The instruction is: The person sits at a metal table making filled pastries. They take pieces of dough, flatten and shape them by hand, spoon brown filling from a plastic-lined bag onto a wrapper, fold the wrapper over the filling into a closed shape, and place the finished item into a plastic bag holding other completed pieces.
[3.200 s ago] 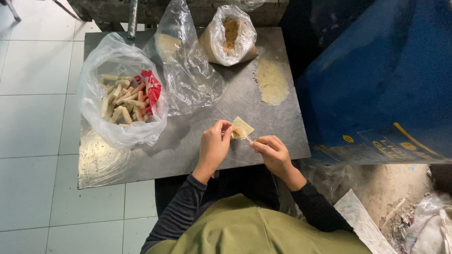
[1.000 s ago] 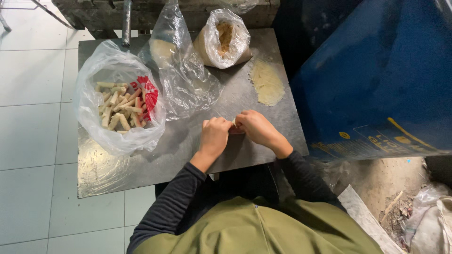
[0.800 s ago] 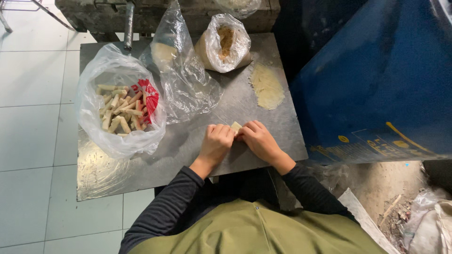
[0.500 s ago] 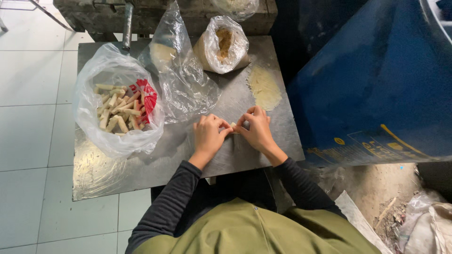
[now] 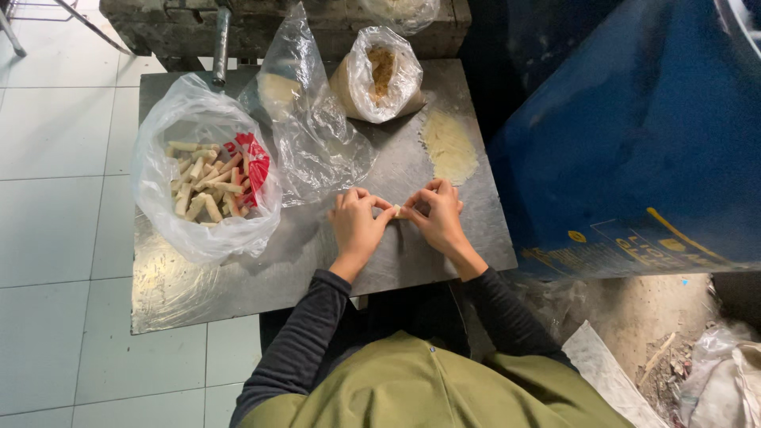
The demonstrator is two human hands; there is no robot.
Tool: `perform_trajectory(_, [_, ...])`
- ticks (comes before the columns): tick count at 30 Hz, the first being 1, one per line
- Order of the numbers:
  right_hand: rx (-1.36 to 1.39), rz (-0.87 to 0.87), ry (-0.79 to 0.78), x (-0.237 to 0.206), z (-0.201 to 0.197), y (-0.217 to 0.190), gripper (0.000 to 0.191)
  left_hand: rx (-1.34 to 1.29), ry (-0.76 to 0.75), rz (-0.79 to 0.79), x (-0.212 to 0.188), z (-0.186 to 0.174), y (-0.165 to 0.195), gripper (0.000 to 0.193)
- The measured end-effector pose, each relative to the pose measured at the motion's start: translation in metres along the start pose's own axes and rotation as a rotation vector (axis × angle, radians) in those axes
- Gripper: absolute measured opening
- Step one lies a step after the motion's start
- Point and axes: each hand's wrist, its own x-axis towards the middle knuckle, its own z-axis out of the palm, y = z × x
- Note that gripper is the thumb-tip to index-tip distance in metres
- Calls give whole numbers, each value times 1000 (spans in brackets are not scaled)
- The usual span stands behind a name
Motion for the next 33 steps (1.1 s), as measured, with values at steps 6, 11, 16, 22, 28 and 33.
perform_trajectory(6, [-105,-270,-18,-10,-10,0,18,151,-7,267,-10,-5,-1,13])
perform_trajectory(11, [-181,-145,74,-16,1,-5,9,166,-61,11,-17,9,6,12])
perform_trajectory(16, [-214,-93,165,-5,23,-3,17,232,49,-67,-6,31,1,20])
perform_trajectory(22, [-199,-101,191,34,38,14,23,233,51,86,26,40,-13,19])
perform_trajectory(28, [-89,-63,313,42,-24,48,22,186,-19,303,9,8,3,23])
perform_trajectory(33, [-109,-142,256,47,-55,73,13,236,269,337,4,-56,12,5])
